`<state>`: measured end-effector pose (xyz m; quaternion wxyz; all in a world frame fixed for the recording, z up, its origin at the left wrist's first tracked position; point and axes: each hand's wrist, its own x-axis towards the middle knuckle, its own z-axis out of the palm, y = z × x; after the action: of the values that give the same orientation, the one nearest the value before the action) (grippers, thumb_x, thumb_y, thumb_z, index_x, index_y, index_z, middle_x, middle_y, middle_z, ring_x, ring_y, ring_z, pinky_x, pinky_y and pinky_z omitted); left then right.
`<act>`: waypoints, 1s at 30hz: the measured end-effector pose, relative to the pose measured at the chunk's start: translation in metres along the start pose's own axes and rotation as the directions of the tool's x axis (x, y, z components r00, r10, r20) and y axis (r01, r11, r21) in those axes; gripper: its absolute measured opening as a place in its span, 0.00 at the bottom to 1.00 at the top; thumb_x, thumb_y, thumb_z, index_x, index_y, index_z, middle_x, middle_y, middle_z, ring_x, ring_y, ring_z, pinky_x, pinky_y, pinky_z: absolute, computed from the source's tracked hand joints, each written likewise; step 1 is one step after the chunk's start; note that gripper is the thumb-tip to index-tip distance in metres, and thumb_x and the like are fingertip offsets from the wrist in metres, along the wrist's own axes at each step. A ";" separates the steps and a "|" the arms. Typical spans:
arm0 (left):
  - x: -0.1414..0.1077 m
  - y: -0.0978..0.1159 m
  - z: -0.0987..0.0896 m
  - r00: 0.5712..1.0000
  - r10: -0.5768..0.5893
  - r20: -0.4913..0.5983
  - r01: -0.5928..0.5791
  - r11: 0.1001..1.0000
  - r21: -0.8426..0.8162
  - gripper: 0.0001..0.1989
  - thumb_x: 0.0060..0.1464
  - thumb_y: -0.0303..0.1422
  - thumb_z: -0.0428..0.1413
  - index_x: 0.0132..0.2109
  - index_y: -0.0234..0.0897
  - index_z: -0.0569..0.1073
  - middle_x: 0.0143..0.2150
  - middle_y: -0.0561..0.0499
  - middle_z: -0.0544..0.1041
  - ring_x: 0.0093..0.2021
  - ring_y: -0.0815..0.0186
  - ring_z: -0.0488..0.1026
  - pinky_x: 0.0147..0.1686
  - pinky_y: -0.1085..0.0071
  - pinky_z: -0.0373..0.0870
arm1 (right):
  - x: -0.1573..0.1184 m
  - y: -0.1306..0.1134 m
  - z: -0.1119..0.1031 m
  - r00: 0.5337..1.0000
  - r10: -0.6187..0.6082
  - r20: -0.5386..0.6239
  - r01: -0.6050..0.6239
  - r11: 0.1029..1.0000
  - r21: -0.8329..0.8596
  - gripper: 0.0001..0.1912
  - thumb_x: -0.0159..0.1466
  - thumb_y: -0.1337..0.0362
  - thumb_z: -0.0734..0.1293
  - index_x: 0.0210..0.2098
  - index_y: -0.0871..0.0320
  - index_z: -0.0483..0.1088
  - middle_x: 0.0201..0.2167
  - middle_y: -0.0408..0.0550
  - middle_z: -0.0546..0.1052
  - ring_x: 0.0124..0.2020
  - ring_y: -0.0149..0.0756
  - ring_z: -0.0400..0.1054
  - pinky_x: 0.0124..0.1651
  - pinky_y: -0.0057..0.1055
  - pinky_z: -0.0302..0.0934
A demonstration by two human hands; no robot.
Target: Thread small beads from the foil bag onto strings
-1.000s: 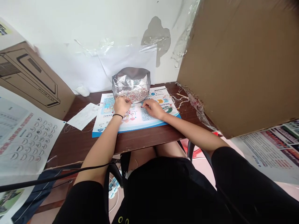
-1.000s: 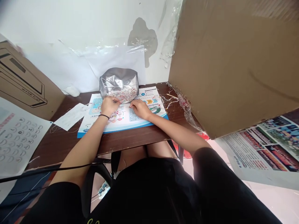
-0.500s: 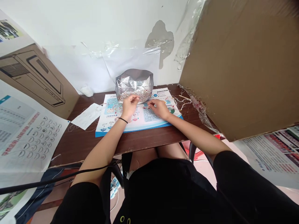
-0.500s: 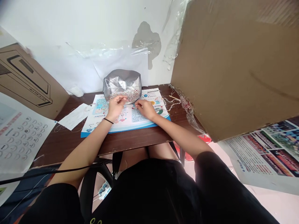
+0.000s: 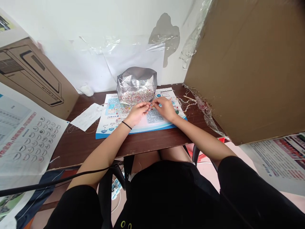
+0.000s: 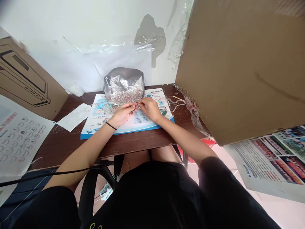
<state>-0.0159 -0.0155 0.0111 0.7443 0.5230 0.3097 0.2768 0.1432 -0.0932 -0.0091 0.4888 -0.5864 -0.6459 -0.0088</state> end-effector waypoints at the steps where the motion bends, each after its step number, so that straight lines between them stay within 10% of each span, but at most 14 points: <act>1: 0.000 0.001 0.001 1.000 -0.009 0.000 0.009 1.000 -0.013 0.05 0.52 0.21 0.63 0.36 0.33 0.79 0.33 0.51 0.79 0.35 0.73 0.74 0.43 0.71 0.69 | -0.001 -0.001 0.001 1.000 -0.007 0.002 0.007 1.000 0.003 0.08 0.66 0.71 0.65 0.33 0.55 0.74 0.35 0.46 0.80 0.39 0.40 0.72 0.49 0.39 0.63; 30: -0.002 0.002 0.001 0.997 -0.071 -0.025 0.069 0.995 -0.074 0.08 0.52 0.17 0.63 0.35 0.33 0.79 0.30 0.53 0.77 0.33 0.75 0.72 0.44 0.73 0.70 | -0.001 -0.003 0.001 0.998 -0.053 0.036 0.054 0.998 -0.036 0.08 0.69 0.68 0.62 0.34 0.55 0.70 0.36 0.49 0.77 0.41 0.41 0.68 0.48 0.39 0.62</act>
<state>-0.0166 -0.0165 0.0137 0.7678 0.4804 0.3279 0.2687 0.1401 -0.0946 -0.0081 0.4661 -0.5780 -0.6694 -0.0237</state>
